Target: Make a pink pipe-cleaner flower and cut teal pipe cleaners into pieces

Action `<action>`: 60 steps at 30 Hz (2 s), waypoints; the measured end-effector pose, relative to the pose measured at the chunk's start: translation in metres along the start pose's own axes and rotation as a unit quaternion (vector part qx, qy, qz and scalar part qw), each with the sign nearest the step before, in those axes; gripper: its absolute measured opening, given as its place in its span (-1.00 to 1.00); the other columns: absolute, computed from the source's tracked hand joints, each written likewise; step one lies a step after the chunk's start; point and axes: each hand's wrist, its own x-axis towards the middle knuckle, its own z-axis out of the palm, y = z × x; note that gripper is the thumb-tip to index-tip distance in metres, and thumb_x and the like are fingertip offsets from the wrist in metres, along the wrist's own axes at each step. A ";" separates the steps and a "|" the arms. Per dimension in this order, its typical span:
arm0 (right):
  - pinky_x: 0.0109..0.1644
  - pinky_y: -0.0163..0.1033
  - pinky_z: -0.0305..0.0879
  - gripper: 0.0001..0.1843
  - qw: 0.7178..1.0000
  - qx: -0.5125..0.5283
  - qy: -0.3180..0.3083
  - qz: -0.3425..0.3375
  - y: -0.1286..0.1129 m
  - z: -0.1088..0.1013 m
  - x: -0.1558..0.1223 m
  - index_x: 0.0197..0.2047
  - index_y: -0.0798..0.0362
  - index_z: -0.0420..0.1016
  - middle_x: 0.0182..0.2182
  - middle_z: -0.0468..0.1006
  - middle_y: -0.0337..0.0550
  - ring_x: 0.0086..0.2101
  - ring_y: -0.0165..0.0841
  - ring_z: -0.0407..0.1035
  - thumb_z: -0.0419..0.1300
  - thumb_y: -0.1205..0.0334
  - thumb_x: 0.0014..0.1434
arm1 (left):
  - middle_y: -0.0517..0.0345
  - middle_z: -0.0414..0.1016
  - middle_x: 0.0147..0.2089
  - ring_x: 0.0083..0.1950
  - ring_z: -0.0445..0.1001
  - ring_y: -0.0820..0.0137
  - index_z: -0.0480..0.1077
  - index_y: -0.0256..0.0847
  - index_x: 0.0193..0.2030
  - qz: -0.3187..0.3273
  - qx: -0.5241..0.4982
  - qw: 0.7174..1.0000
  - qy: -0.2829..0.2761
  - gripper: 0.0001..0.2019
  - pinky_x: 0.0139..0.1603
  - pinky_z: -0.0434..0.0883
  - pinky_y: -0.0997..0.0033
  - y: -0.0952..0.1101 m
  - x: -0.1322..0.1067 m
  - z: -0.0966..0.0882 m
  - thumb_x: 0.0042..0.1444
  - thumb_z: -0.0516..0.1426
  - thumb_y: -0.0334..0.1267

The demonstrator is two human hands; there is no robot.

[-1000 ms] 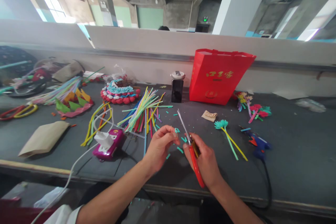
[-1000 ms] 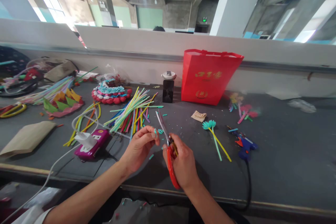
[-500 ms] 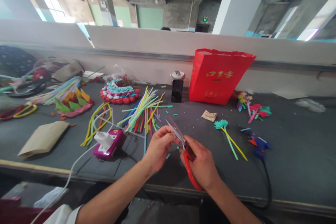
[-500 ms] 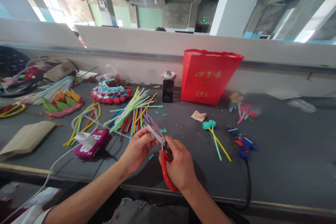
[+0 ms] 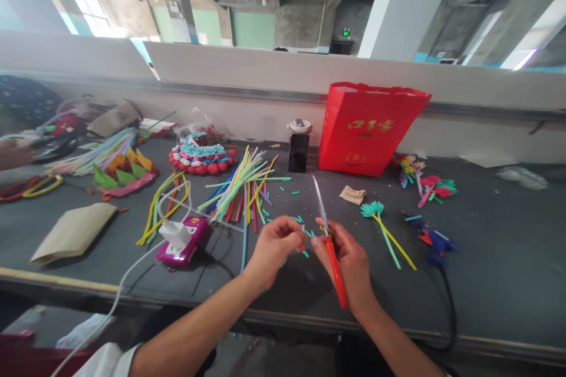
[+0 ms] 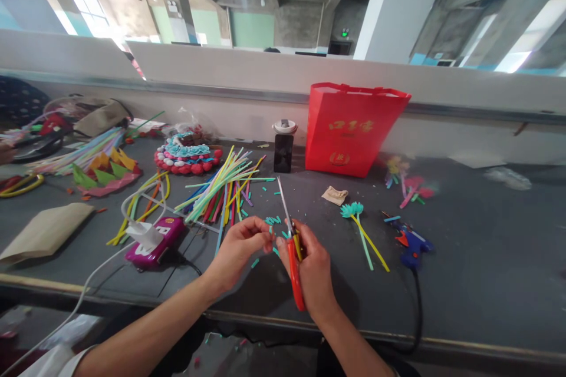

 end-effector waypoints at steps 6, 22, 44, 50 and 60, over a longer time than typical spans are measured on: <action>-0.18 -0.22 0.46 -0.49 0.994 0.093 -0.016 0.056 0.002 0.005 0.003 0.10 0.07 0.41 -0.31 0.58 -0.14 -0.31 -0.31 0.49 0.31 0.13 0.10 | 0.24 0.39 -0.55 -0.50 0.26 0.48 0.46 -0.20 -0.52 0.129 0.209 0.969 0.021 -0.94 -0.44 0.16 0.50 -0.012 -0.005 0.002 -0.09 0.24 -0.40; -0.62 -0.42 0.18 -0.53 0.970 0.217 -0.043 0.096 -0.008 -0.006 0.008 0.03 0.03 0.42 -0.43 0.52 -0.30 -0.65 -0.55 0.24 0.30 0.18 0.03 | 0.04 0.56 -0.46 -0.57 0.41 0.50 0.44 -0.28 -0.39 -0.180 -0.052 0.970 -0.154 -0.86 -0.49 0.36 0.51 0.003 0.000 -0.005 -0.02 0.26 -0.25; -0.08 -0.15 0.41 -0.62 0.976 -0.201 -0.022 -0.087 0.005 0.012 -0.010 0.08 0.02 0.39 -0.17 0.58 -0.09 -0.18 -0.22 0.47 0.15 0.25 0.18 | 0.19 0.51 -0.39 -0.37 0.45 0.50 0.44 -0.25 -0.38 -0.018 -0.181 0.983 0.016 -0.90 -0.26 0.38 0.53 0.003 0.005 -0.004 0.02 0.29 -0.33; -0.04 -0.12 0.41 -0.60 0.970 -0.224 -0.012 -0.096 0.008 0.014 -0.013 0.10 0.03 0.37 -0.13 0.58 -0.07 -0.13 -0.20 0.47 0.14 0.26 0.18 | 0.17 0.53 -0.35 -0.32 0.48 0.46 0.45 -0.24 -0.35 -0.015 -0.193 0.981 0.014 -0.89 -0.20 0.40 0.48 0.001 0.002 -0.003 0.02 0.30 -0.31; -0.10 -0.17 0.41 -0.65 0.968 -0.218 0.001 -0.120 0.007 0.014 -0.012 0.06 0.02 0.41 -0.17 0.60 -0.08 -0.19 -0.23 0.50 0.14 0.26 0.19 | 0.18 0.51 -0.37 -0.36 0.45 0.48 0.49 -0.24 -0.35 -0.024 -0.211 0.977 0.005 -0.90 -0.18 0.40 0.44 0.000 0.002 0.000 0.00 0.31 -0.32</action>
